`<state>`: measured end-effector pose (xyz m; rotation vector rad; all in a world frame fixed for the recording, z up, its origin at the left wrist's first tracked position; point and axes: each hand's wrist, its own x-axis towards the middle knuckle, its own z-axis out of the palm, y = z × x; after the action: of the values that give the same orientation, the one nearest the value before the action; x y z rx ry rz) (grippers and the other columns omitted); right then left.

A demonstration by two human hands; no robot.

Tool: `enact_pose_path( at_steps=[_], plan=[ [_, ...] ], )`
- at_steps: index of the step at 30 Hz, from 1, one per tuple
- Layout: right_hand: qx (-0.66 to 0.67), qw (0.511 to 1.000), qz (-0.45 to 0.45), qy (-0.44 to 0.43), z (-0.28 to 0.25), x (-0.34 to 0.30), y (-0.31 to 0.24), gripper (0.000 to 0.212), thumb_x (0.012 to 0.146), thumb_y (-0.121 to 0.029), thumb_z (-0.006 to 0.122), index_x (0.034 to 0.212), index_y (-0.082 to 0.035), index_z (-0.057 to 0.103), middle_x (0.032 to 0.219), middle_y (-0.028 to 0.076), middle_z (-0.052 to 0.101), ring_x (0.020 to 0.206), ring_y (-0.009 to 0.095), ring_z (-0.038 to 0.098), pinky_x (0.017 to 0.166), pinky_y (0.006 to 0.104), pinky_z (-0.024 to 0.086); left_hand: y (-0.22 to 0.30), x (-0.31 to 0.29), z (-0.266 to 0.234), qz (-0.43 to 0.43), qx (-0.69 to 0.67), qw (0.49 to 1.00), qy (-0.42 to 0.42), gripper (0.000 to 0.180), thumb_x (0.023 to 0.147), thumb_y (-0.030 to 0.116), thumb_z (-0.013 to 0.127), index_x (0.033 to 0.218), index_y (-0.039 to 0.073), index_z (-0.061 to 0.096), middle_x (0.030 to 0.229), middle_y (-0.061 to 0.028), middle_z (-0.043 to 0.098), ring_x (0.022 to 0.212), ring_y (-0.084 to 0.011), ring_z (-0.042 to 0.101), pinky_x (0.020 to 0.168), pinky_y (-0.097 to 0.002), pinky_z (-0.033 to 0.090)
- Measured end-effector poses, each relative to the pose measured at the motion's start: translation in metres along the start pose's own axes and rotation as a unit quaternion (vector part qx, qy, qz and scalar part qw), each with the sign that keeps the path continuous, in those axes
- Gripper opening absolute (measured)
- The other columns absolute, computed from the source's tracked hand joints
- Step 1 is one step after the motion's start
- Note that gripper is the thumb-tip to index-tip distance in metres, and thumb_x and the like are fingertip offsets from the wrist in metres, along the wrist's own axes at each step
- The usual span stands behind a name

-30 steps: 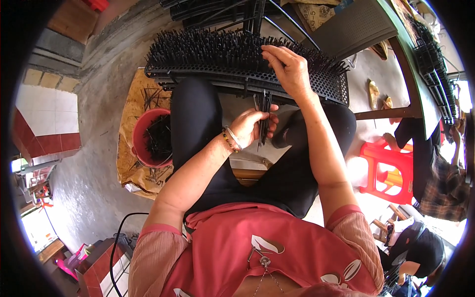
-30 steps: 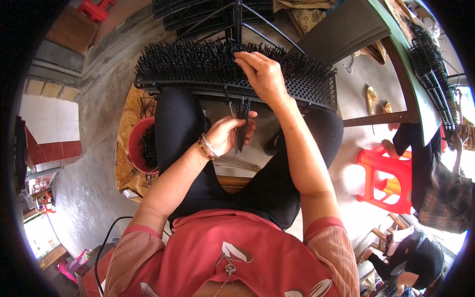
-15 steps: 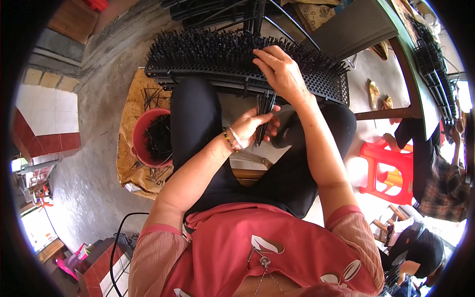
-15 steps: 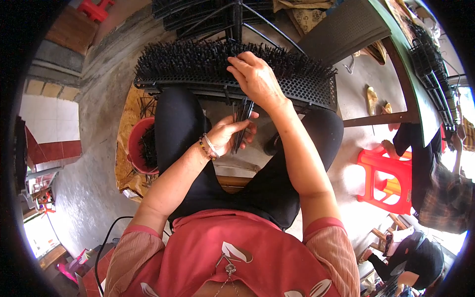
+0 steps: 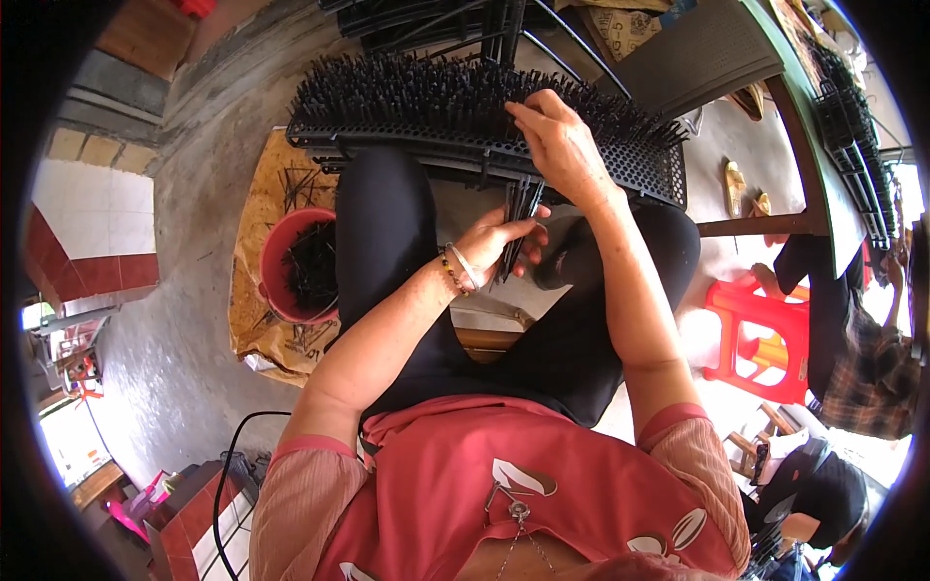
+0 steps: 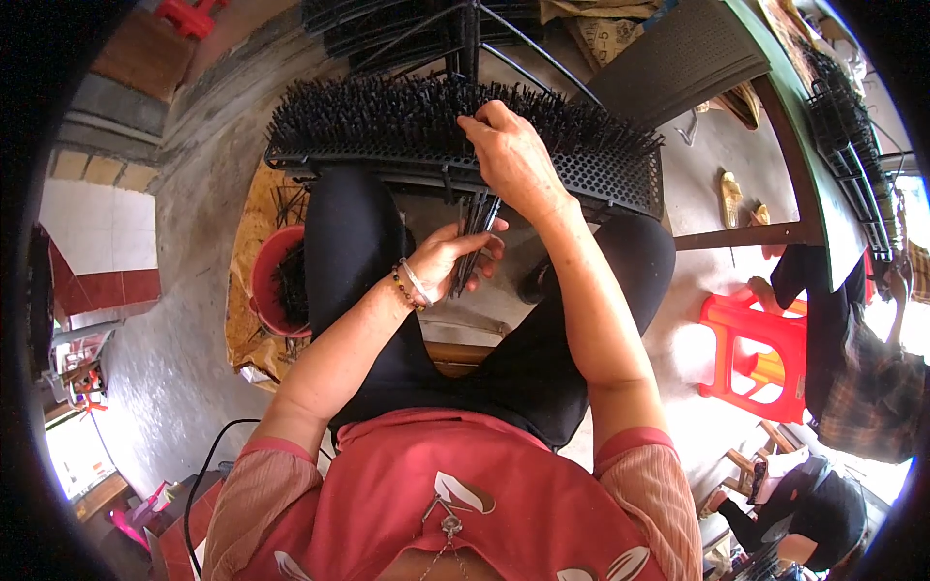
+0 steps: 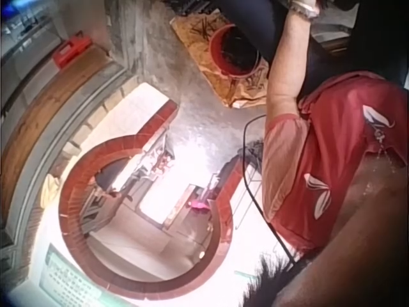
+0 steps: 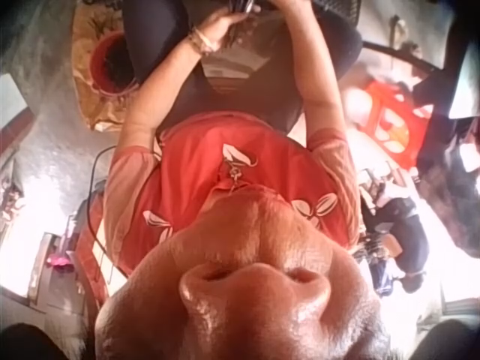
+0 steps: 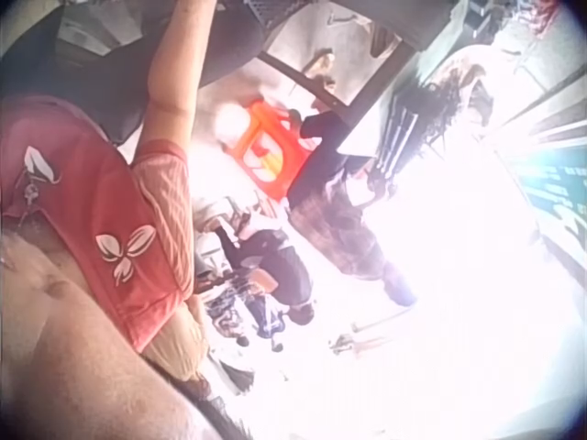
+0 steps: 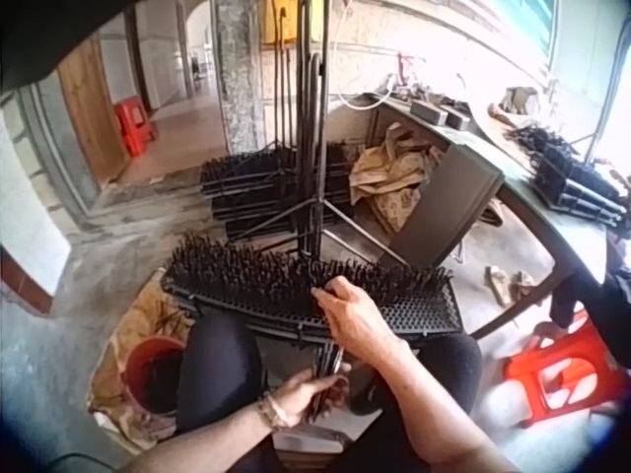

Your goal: Manual insertion of fiber bristle bundles into a brush head grid base.

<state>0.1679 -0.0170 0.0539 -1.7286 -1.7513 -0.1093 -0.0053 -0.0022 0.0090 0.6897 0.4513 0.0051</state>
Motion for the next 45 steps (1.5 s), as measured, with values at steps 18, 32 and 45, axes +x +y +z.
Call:
enact_pose_path(
  at_steps=[18,32,45],
  plan=[
    [0.077,0.994,0.065,0.052,-0.009,-0.009,0.004,0.017,0.081,-0.01,0.065,0.096,-0.003,0.067,0.09,0.011,0.058,0.075,0.024,0.06,0.065,0.0293,0.048,0.003,0.001,0.003,0.01,-0.001,1.0,-0.022,0.028,0.092,0.019,0.048,0.116,0.006,0.048,0.086,-0.0064,0.056,0.061,-0.0113,0.054,0.04,-0.0207,0.036],
    [0.165,0.982,-0.017,-0.089,-0.024,-0.018,-0.01,0.02,0.074,-0.015,0.071,0.091,-0.004,0.068,0.094,0.008,0.061,0.085,0.021,0.057,0.072,0.0307,0.047,0.002,0.005,-0.004,0.045,0.02,0.998,-0.027,0.027,0.092,0.017,0.048,0.115,0.003,0.049,0.084,-0.0068,0.057,0.059,-0.0112,0.055,0.038,-0.021,0.037],
    [0.419,0.854,0.289,0.104,-0.059,-0.032,0.015,0.015,0.089,-0.013,0.058,0.091,0.001,0.063,0.081,0.005,0.066,0.07,0.008,0.056,0.066,0.021,0.045,0.001,0.01,0.009,-0.01,0.033,0.999,-0.009,0.031,0.091,0.019,0.05,0.119,0.004,0.049,0.082,-0.0049,0.056,0.056,-0.0064,0.048,0.039,-0.0175,0.031]
  ],
)
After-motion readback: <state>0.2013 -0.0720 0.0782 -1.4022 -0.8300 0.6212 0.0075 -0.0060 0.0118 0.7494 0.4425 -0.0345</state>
